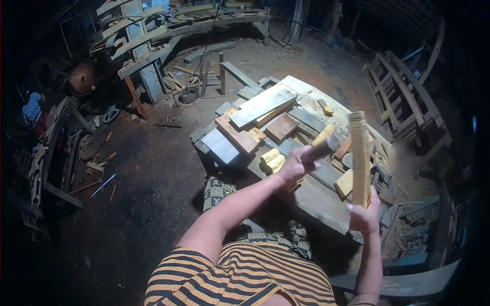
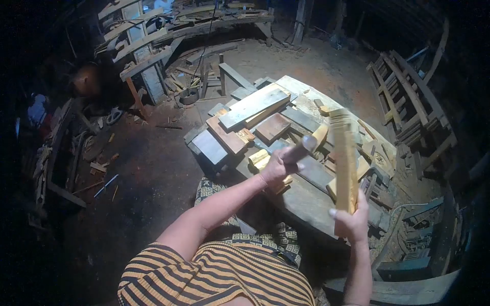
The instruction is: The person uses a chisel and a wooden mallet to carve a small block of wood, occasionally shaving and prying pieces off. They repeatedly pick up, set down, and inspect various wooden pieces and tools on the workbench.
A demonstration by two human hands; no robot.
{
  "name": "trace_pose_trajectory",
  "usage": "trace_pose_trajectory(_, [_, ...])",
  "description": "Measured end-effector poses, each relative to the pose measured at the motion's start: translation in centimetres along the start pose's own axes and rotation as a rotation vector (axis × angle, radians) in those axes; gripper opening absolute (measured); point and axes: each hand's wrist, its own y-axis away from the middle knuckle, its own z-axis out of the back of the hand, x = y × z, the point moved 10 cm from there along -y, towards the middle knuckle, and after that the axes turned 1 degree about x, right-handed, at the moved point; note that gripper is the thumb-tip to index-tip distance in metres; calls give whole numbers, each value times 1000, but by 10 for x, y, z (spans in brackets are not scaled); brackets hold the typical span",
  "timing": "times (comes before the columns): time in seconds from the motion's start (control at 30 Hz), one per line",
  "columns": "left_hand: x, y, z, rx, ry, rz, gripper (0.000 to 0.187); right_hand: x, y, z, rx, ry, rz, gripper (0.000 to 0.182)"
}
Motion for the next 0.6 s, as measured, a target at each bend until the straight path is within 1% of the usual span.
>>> trace_pose_trajectory(0.03, [-2, 1, 14, -68, 4, -19, 29, -12, -5, 4, -16, -74, -13, 68])
trace_pose_trajectory(0.07, [1, 0, 28, -131, 9, -40, 30, -25, -5, 6, -62, -70, -98, 65])
trace_pose_trajectory(0.1, [32, -6, 46, -127, -231, -31, 27, -36, -9, 6, -82, 17, -81, 64])
trace_pose_trajectory(0.13, [12, -3, 58, -287, -112, 9, 18, -55, -17, 4, -102, 106, -62, 62])
trace_pose_trajectory(0.17, [10, 1, 71, -355, -2, 130, 15, -86, -25, 2, -75, 188, -52, 60])
trace_pose_trajectory(0.2, [14, 5, 81, -421, 106, 251, 13, -113, -30, -2, -23, 397, -201, 60])
trace_pose_trajectory(0.27, [19, 4, 105, -620, 358, 156, 11, -130, -41, -15, -19, 807, -176, 55])
trace_pose_trajectory(0.3, [22, 3, 109, -681, 621, 190, 14, -135, -43, -21, -19, 802, -173, 55])
trace_pose_trajectory(0.33, [14, 4, 116, -738, 749, 150, 17, -135, -44, -25, -57, 897, -143, 59])
trace_pose_trajectory(0.37, [5, 4, 122, -725, 743, 143, 18, -132, -47, -29, -92, 993, -109, 63])
trace_pose_trajectory(0.4, [-2, 6, 127, -717, 737, 132, 19, -139, -50, -31, -78, 991, -97, 63])
trace_pose_trajectory(0.47, [-24, 16, 128, -693, 509, 194, 14, -141, -55, -28, -108, 1083, 4, 68])
trace_pose_trajectory(0.5, [-26, 17, 140, -736, 255, 91, 10, -138, -56, -32, -9, 1167, -91, 73])
trace_pose_trajectory(0.53, [-52, 20, 127, -630, 7, 94, 5, -122, -55, -32, -1, 1166, -79, 73])
trace_pose_trajectory(0.6, [-99, 18, 87, -342, -435, -223, 4, -86, -53, -40, 41, 843, 76, 83])
